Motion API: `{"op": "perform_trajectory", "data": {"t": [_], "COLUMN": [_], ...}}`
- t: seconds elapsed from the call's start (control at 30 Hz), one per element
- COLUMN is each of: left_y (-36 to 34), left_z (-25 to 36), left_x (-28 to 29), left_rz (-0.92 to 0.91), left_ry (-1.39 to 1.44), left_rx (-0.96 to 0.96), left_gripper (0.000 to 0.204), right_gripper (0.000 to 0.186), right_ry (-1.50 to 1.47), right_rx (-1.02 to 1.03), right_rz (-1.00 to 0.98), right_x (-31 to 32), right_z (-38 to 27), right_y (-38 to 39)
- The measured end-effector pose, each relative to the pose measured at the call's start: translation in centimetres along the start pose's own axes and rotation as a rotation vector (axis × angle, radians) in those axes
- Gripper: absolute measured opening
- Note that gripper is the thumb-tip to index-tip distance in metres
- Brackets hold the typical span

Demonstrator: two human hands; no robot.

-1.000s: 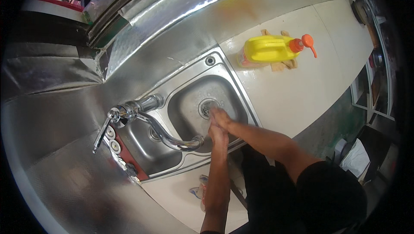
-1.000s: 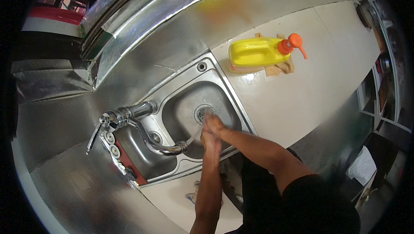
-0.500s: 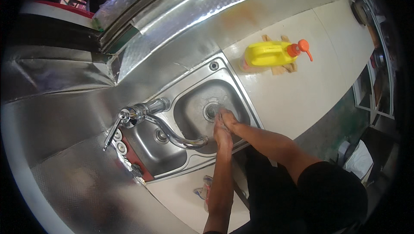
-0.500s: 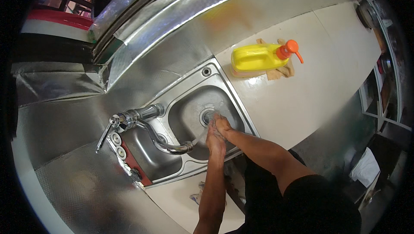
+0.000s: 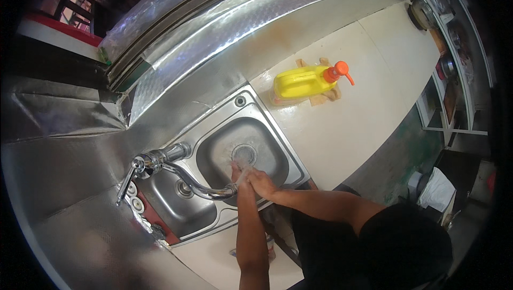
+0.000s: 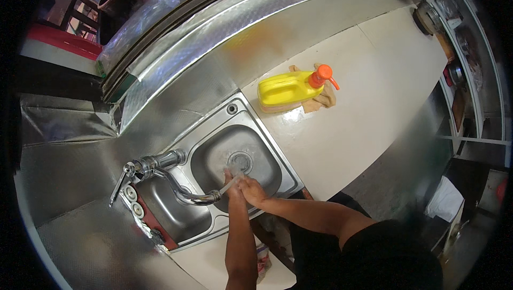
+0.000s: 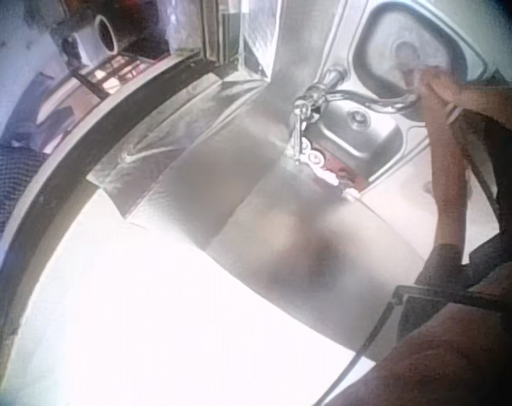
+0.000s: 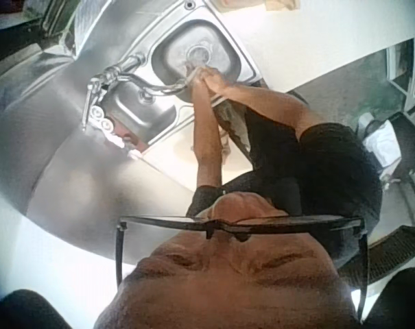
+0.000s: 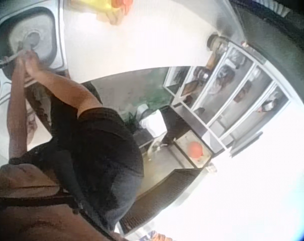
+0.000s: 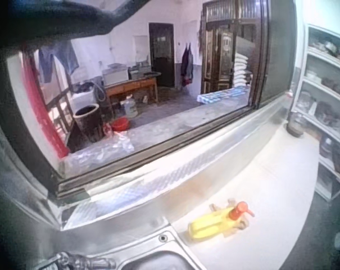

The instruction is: The person cleans a kitchen sink and countertop using a yellow bottle of liquid soap and a cloth. They apply soap to the cloth, scrub the sink basin and faucet, and wipe the surrounding counter area. The person rinses the cloth under running water multiple times and wrings it out before continuing to wipe the surfaces.

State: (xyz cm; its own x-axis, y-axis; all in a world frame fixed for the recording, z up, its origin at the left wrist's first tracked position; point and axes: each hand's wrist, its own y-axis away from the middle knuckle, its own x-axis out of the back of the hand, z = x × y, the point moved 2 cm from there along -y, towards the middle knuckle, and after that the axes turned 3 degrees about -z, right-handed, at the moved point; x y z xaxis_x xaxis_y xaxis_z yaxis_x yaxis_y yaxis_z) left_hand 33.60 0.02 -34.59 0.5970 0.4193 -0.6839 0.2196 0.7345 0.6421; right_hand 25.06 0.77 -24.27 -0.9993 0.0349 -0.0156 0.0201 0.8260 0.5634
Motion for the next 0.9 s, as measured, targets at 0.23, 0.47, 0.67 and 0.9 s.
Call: {"op": "perform_trajectory", "data": {"t": [0.23, 0.47, 0.67, 0.9], "left_y": [2.5, 2.7, 2.3, 4.1], "left_z": [-0.1, -1.4, -0.8, 1.8], "left_x": [-5.4, -7.1, -7.9, -9.4], "left_rz": [0.402, 0.373, 0.327, 0.335], "left_ry": [-0.219, -0.209, -0.223, -0.406], "left_rx": [-0.046, -0.079, -0.011, 0.064], "left_gripper": [0.059, 0.058, 0.052, 0.043], "right_gripper": [0.053, 0.038, 0.038, 0.049], "right_ry": [-0.015, -0.312, 0.118, 0.356], "right_rx": [-0.04, 0.0, 0.01, -0.14], "right_rz": [-0.063, -0.006, 0.265, 0.052], "right_x": [-0.5, 2.8, 1.5, 3.8], "right_z": [1.7, -0.9, 1.1, 1.3], "right_y": [-1.4, -3.0, -2.5, -5.1]}}
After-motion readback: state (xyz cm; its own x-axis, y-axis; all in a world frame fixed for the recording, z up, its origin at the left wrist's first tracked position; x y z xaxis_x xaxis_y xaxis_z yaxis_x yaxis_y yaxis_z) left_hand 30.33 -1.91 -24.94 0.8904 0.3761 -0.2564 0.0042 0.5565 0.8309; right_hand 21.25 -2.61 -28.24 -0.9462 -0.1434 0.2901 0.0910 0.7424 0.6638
